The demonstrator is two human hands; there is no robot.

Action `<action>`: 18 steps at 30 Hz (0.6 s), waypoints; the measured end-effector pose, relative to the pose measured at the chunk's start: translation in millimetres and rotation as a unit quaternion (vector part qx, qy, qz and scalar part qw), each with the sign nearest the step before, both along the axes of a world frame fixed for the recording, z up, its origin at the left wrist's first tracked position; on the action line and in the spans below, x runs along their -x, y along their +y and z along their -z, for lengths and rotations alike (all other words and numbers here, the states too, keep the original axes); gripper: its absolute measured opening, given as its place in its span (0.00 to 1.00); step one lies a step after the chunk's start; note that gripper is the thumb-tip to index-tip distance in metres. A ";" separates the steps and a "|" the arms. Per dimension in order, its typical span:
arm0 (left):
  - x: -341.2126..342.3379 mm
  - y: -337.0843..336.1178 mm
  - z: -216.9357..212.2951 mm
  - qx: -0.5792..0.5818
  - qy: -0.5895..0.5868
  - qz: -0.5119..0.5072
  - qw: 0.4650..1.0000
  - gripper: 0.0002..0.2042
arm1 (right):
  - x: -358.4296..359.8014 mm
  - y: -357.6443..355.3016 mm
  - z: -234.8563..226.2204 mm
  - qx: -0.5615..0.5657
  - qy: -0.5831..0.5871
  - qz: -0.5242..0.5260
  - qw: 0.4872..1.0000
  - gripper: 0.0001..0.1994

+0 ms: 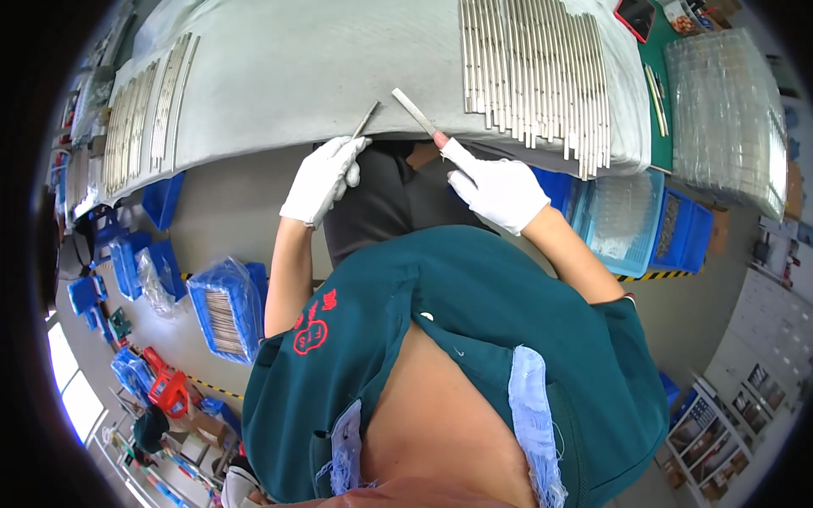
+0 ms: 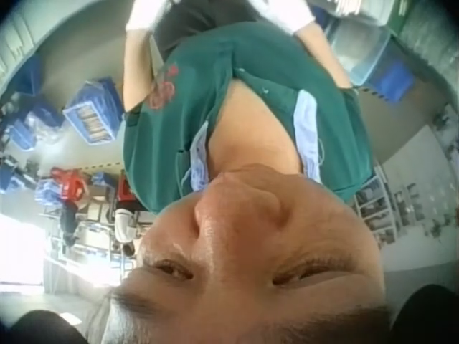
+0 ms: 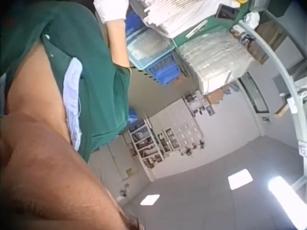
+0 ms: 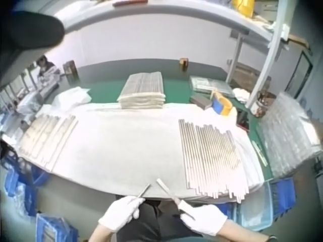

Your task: Sanding individual metal rods using a sanding block at a workbench.

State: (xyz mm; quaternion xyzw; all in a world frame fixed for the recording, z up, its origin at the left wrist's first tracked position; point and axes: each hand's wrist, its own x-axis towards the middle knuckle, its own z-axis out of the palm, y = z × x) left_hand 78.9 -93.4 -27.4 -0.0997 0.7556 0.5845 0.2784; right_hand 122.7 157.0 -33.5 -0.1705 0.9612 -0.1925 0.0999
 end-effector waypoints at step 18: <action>4.6 -2.6 -2.0 0.001 -0.034 0.068 0.997 0.13 | -2.9 2.8 -13.4 -0.052 0.027 -0.090 0.994 0.25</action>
